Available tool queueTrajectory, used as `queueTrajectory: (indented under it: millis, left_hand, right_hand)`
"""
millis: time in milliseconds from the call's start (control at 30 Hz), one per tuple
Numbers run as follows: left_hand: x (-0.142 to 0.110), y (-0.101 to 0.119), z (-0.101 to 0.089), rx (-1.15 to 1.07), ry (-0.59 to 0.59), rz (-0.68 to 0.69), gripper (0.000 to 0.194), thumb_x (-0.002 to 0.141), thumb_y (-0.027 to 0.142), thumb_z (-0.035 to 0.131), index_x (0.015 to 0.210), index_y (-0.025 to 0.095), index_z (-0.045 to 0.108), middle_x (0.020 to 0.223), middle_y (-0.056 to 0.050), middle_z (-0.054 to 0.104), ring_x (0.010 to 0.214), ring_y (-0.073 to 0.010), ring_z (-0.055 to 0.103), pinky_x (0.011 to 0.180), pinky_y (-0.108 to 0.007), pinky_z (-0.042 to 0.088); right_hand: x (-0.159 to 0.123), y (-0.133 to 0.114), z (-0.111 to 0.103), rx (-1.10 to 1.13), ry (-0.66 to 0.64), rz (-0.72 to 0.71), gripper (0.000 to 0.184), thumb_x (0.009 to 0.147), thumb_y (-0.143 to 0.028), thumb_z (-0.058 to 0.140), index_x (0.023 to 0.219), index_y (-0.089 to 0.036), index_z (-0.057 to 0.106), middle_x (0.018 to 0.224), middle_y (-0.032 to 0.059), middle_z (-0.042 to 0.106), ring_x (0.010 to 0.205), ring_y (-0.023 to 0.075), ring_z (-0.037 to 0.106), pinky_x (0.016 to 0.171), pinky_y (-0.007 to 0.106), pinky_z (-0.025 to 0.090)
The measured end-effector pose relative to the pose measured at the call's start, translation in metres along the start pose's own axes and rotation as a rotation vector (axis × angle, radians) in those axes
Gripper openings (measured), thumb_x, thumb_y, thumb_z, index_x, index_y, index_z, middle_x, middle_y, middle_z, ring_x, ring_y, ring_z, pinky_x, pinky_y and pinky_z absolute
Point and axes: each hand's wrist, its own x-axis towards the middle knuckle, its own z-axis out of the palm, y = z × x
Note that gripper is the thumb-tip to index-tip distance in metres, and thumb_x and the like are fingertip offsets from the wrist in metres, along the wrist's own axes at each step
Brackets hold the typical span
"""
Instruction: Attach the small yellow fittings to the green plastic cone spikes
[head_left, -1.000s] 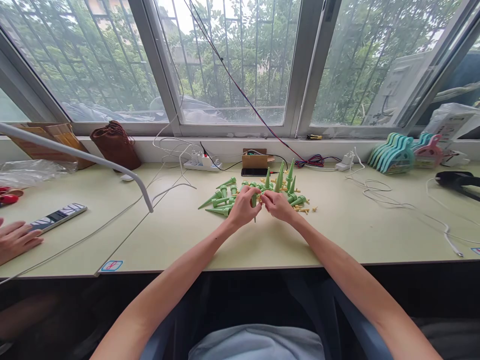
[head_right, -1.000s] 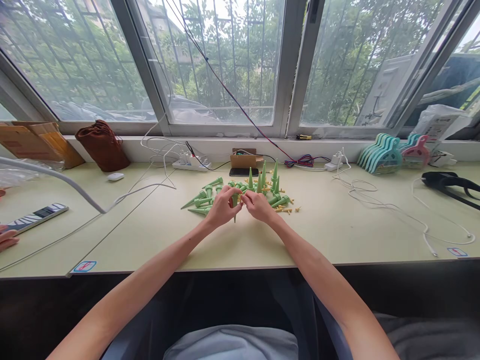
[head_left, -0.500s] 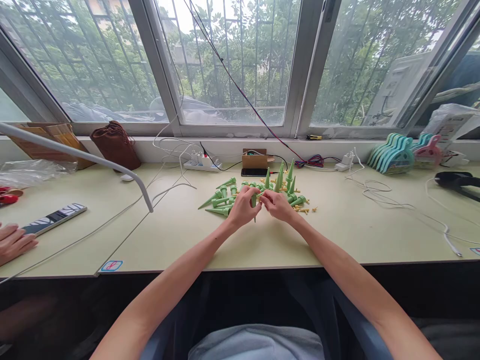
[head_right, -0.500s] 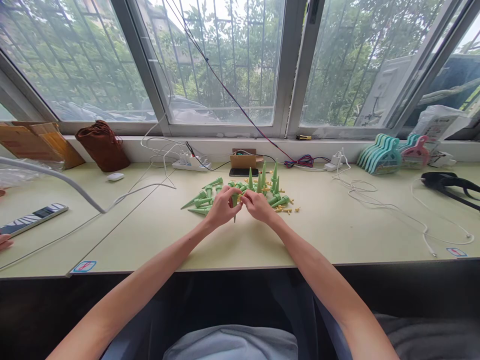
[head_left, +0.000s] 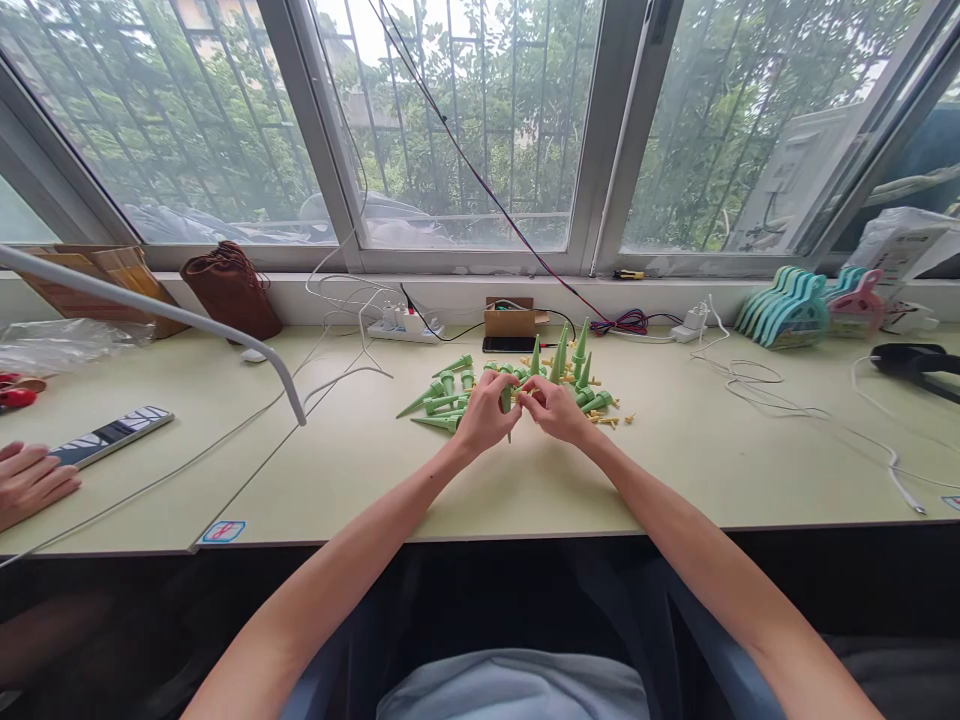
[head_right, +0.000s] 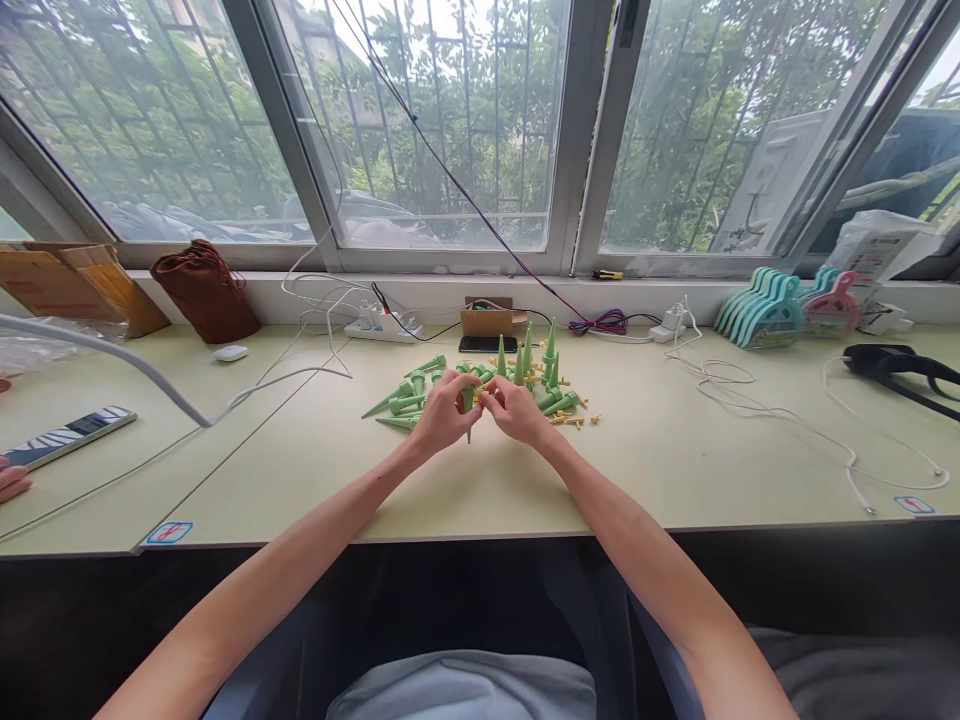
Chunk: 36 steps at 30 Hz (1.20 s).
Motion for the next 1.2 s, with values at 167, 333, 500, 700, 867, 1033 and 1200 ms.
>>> queueTrajectory:
  millis: [167, 333, 500, 700, 867, 1033, 1200]
  left_hand:
    - [-0.0006, -0.0004, 0.0000, 0.001, -0.010, 0.011, 0.021, 0.079, 0.017, 0.063, 0.099, 0.020, 0.060, 0.095, -0.002, 0.053, 0.053, -0.0060, 0.045, 0.063, -0.027, 0.049]
    - [-0.0012, -0.0016, 0.0002, -0.012, -0.025, 0.009, 0.022, 0.078, 0.016, 0.063, 0.100, 0.021, 0.060, 0.096, -0.002, 0.053, 0.053, -0.0057, 0.046, 0.064, -0.028, 0.050]
    - [-0.0017, -0.0011, -0.0002, -0.015, -0.040, 0.007, 0.022, 0.078, 0.016, 0.064, 0.099, 0.021, 0.061, 0.095, -0.002, 0.052, 0.053, -0.0060, 0.045, 0.065, -0.028, 0.050]
    - [-0.0011, 0.0005, -0.0003, -0.021, -0.046, 0.005, 0.020, 0.078, 0.017, 0.063, 0.098, 0.021, 0.060, 0.093, -0.002, 0.052, 0.054, -0.0065, 0.045, 0.065, -0.028, 0.050]
    - [-0.0009, -0.0013, 0.0003, -0.011, -0.041, 0.011, 0.020, 0.078, 0.016, 0.062, 0.098, 0.021, 0.061, 0.094, -0.002, 0.052, 0.054, -0.0064, 0.045, 0.065, -0.028, 0.049]
    - [-0.0011, -0.0028, 0.0008, 0.015, -0.030, 0.014, 0.022, 0.077, 0.014, 0.062, 0.099, 0.020, 0.061, 0.093, -0.002, 0.052, 0.057, -0.0073, 0.046, 0.066, -0.028, 0.048]
    - [-0.0015, -0.0023, 0.0012, 0.032, -0.030, 0.026, 0.024, 0.076, 0.013, 0.063, 0.099, 0.020, 0.062, 0.092, -0.003, 0.053, 0.067, -0.0114, 0.052, 0.068, -0.027, 0.048]
  right_hand:
    - [0.0000, -0.0005, -0.0003, 0.008, -0.010, -0.011, 0.022, 0.092, -0.040, 0.046, 0.084, -0.021, 0.052, 0.060, -0.0023, 0.055, 0.052, 0.0130, 0.043, 0.055, 0.026, 0.034]
    - [0.0013, 0.0021, 0.0003, -0.021, 0.004, -0.033, 0.025, 0.092, -0.039, 0.045, 0.074, -0.021, 0.048, 0.062, -0.0023, 0.051, 0.055, 0.0124, 0.039, 0.056, 0.026, 0.031]
    - [0.0013, 0.0042, 0.0000, -0.034, -0.004, -0.035, 0.032, 0.093, -0.039, 0.043, 0.067, -0.021, 0.038, 0.057, -0.0034, 0.042, 0.054, 0.0121, 0.035, 0.054, 0.026, 0.027]
    - [0.0014, 0.0038, -0.0002, -0.033, -0.025, -0.038, 0.035, 0.094, -0.040, 0.040, 0.065, -0.021, 0.038, 0.057, -0.0029, 0.043, 0.054, 0.0124, 0.036, 0.054, 0.027, 0.027]
    - [0.0014, 0.0031, 0.0007, -0.054, 0.000, -0.042, 0.035, 0.094, -0.041, 0.043, 0.066, -0.020, 0.045, 0.058, -0.0015, 0.048, 0.054, 0.0125, 0.039, 0.054, 0.026, 0.028]
    - [0.0010, 0.0035, 0.0011, -0.021, -0.015, -0.036, 0.022, 0.091, -0.037, 0.049, 0.082, -0.019, 0.058, 0.067, 0.0002, 0.060, 0.055, 0.0126, 0.045, 0.056, 0.026, 0.034]
    - [0.0015, 0.0041, 0.0011, -0.020, -0.013, -0.052, 0.021, 0.090, -0.034, 0.048, 0.077, -0.019, 0.056, 0.068, 0.0005, 0.061, 0.056, 0.0123, 0.045, 0.056, 0.025, 0.034]
